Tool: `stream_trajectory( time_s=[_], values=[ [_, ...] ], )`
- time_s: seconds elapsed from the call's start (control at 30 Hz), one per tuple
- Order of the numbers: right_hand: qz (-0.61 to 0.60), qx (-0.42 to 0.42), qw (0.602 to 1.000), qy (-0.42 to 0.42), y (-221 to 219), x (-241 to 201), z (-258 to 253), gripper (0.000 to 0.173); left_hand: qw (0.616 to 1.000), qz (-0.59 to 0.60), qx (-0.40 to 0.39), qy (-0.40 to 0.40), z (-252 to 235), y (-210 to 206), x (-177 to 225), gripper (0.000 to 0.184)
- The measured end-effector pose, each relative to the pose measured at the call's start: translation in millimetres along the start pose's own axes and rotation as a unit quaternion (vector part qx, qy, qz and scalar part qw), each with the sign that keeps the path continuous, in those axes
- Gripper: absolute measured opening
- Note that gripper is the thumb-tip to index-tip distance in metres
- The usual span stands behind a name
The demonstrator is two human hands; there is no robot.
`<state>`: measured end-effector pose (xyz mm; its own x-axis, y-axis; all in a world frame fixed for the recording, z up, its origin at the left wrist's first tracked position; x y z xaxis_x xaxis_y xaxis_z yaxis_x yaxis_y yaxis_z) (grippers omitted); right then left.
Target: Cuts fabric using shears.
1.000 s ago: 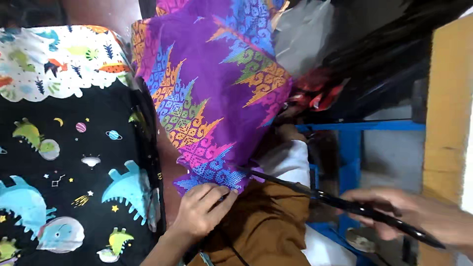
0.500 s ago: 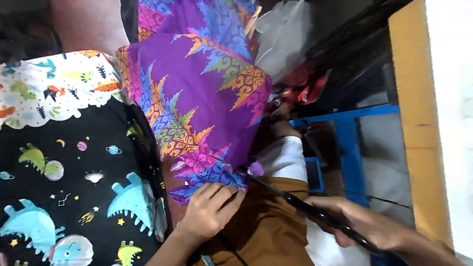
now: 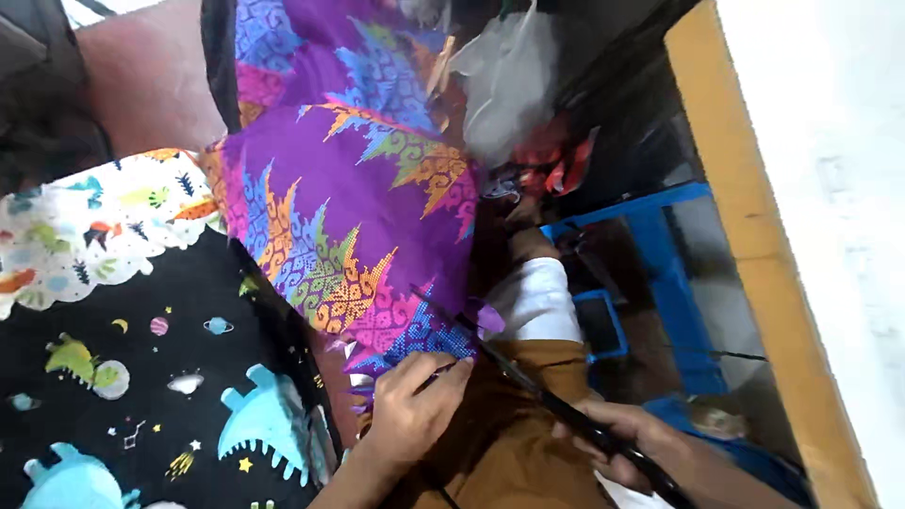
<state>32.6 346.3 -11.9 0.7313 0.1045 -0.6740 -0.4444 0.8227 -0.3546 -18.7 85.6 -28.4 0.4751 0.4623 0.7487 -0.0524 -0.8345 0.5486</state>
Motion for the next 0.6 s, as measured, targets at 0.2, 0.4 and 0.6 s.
stream_trajectory(
  time_s=[0.2, 0.4, 0.6],
  values=[
    [-0.077, 0.093, 0.992, 0.030, -19.3, 22.1, 5.0, 0.050, 0.986, 0.148, -0.013, 0.076, -31.7, -18.6, -3.2, 0.012],
    [-0.087, 0.161, 0.975, 0.123, -40.9, 22.9, -2.2, 0.053, 0.951, 0.261, -0.010, 0.166, -59.1, -40.0, 1.3, 0.014],
    [-0.142, 0.175, 0.961, 0.160, -47.4, 22.5, -5.3, 0.045, 0.948, 0.270, -0.009, 0.169, -71.3, -48.0, 6.9, 0.013]
  ],
)
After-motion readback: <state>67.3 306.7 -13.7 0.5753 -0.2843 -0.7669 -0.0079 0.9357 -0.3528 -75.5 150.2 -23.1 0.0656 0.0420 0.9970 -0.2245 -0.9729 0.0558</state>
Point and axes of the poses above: each hand's wrist, its own z-axis away from the middle knuckle, its own y-axis out of the back of the hand, x = y × z, the point moved 5 cm from there along -z, towards the middle knuckle, and after that the axes turned 2 degrees about -z, right-handed, at the moved point
